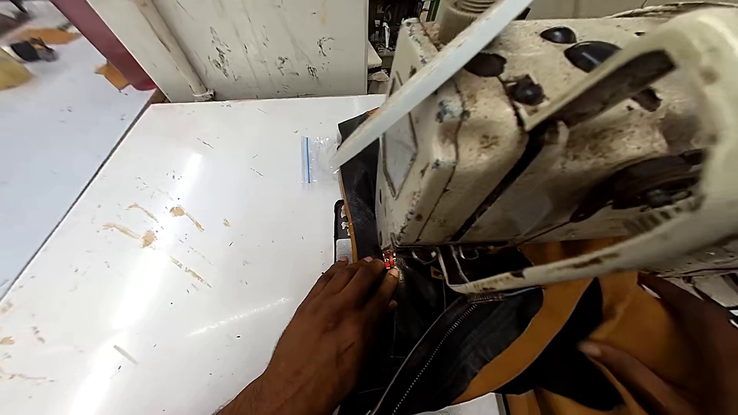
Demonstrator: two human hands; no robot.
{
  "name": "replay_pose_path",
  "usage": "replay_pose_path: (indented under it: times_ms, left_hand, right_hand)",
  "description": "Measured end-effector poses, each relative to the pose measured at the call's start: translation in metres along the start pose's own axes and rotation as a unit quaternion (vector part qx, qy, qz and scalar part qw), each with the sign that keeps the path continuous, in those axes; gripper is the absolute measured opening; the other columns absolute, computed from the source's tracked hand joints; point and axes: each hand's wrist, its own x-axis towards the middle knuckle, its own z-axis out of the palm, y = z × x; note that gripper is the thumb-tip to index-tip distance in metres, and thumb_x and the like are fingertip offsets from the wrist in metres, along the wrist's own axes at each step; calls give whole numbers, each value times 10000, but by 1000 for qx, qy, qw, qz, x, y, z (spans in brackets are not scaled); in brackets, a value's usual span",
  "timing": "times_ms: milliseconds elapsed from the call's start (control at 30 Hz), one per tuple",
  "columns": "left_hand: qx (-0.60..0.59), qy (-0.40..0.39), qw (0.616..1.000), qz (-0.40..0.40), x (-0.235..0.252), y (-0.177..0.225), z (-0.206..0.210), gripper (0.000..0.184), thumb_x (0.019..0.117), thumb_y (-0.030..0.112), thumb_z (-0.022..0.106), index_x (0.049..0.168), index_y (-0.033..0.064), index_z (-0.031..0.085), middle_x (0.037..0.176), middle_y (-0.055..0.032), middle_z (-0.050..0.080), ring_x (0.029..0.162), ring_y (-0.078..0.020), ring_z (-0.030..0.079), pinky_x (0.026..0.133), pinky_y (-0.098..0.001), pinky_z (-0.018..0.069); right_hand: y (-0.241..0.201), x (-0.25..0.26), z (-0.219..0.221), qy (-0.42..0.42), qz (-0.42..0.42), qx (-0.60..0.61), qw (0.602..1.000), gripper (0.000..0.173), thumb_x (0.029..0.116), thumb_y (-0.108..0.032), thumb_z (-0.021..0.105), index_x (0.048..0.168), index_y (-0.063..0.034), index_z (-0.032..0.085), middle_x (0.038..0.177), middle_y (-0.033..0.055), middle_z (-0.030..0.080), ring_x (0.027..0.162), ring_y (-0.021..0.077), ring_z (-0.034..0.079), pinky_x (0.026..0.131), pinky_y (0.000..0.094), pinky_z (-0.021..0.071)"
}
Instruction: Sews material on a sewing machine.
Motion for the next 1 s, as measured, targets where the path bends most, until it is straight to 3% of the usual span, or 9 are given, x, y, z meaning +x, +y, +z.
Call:
replay_pose_path:
  times_ms: [133, 267, 400, 700, 767, 833, 933, 1000]
  left_hand:
    - [5, 2, 1000, -1, 0, 0, 0, 373, 1077, 333, 451, 1281, 186, 727, 1291, -36, 690, 1275, -195, 617, 1093, -383, 492]
    - [0, 25, 1000, 4, -1, -2, 3, 350, 1072, 314, 470, 1234, 180, 750, 1260, -25, 711, 1257, -190, 633, 1071, -342, 508]
    - [-16, 68, 998, 6, -5, -3, 4, 297, 1055, 314, 540, 1148, 162, 778, 1146, -3, 750, 1169, -153, 680, 1009, -289, 542]
    - [12, 40, 999, 19, 0, -2, 2, 296, 1053, 245, 503, 1177, 191, 766, 1182, -19, 734, 1164, -184, 675, 1018, -361, 532]
    - [17, 41, 999, 13, 2, -2, 2, 289, 1049, 253, 511, 1163, 200, 772, 1171, -15, 735, 1166, -179, 674, 1026, -352, 529]
    - [21, 39, 999, 12, 3, -2, 2, 303, 1044, 240, 497, 1158, 199, 774, 1176, -21, 736, 1177, -184, 673, 1035, -352, 523]
    - [28, 34, 999, 10, 3, -2, 1, 320, 1051, 249, 480, 1168, 202, 774, 1189, -22, 735, 1198, -192, 666, 1045, -355, 517]
    - [31, 31, 999, 12, 4, -3, 2, 336, 1063, 271, 463, 1186, 206, 769, 1201, -20, 735, 1215, -191, 660, 1060, -363, 511]
  right_hand:
    - [18, 28, 18, 93, -67, -32, 993, 808, 887, -562, 684, 1355, 85, 561, 1143, 309, 677, 961, 474, 691, 802, 655, 534]
    - [10, 35, 15, 83, -60, -48, 994, 750, 880, -574, 679, 1294, 48, 617, 1117, 265, 696, 945, 446, 703, 774, 647, 537]
    - [5, 34, 13, 74, -50, -53, 995, 708, 878, -542, 702, 1275, 39, 625, 1096, 256, 698, 927, 439, 702, 752, 646, 533]
    - [-2, 39, 9, 66, -53, -86, 993, 675, 909, -519, 688, 1224, 76, 645, 1051, 294, 696, 887, 478, 698, 712, 648, 532]
    - [-1, 45, 12, 89, -70, -104, 988, 731, 914, -580, 635, 1219, 85, 655, 1064, 300, 699, 885, 491, 702, 690, 650, 534]
    - [-8, 50, 12, 100, -60, -108, 987, 795, 909, -622, 587, 1259, 87, 661, 1144, 313, 695, 963, 515, 701, 734, 673, 530]
    - [-9, 57, 12, 87, -33, -99, 991, 712, 908, -582, 672, 1246, 44, 638, 1112, 280, 700, 972, 468, 688, 819, 613, 523]
    - [15, 65, 21, 115, -63, -125, 983, 804, 853, -710, 608, 1166, 29, 669, 974, 252, 706, 830, 455, 698, 664, 625, 526]
